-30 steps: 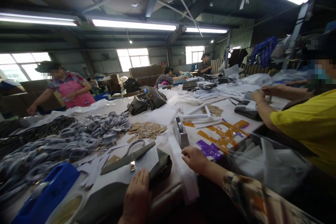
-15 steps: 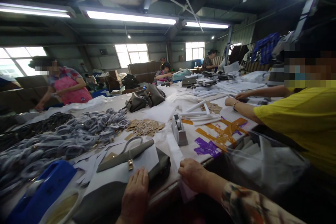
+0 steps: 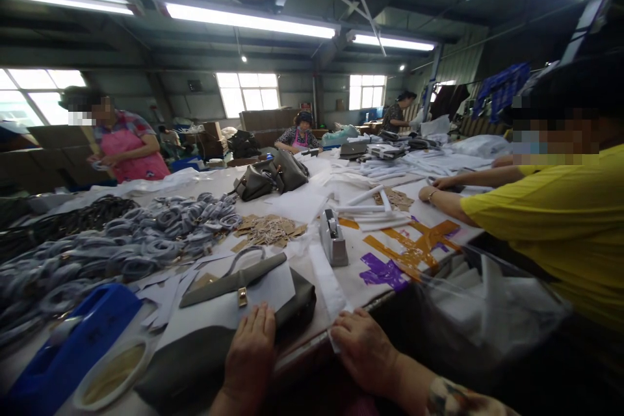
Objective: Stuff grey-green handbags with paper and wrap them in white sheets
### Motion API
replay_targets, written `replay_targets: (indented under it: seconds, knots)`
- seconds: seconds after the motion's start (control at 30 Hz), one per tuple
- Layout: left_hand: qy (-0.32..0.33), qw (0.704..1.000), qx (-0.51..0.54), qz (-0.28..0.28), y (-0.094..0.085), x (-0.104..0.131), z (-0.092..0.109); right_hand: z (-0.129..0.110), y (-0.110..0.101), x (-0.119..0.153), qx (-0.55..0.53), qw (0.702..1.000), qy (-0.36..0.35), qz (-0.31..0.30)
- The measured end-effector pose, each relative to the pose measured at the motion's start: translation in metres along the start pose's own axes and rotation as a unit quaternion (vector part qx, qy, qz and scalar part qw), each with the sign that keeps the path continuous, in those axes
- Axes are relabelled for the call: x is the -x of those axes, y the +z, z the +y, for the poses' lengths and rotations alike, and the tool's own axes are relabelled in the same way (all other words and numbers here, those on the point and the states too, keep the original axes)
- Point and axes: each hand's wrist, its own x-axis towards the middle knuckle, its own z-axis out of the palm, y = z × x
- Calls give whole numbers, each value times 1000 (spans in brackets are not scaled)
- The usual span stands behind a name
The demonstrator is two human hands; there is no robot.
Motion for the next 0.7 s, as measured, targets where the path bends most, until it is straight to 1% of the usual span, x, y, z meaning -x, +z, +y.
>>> replay_targets:
  seconds: [0.13,0.23,0.3,0.5,0.7]
  knots:
    - [-6,1000,-3,5,-2,-1,1,3,-6,-7,-86,996,15,18]
    - [-5,1000,-4,4,-3,-1,1,9,-9,-9,-152,987,56,20]
    - [-1,1000,-6,-1,-3,-1,0,12,-14,-9,-185,980,80,6]
    - [11,1000,-11,-12,3,3,-2,11,-32,-11,-260,957,111,-58]
    - [-23,1000,1,8,6,4,2,13,-42,-14,-289,943,136,-97]
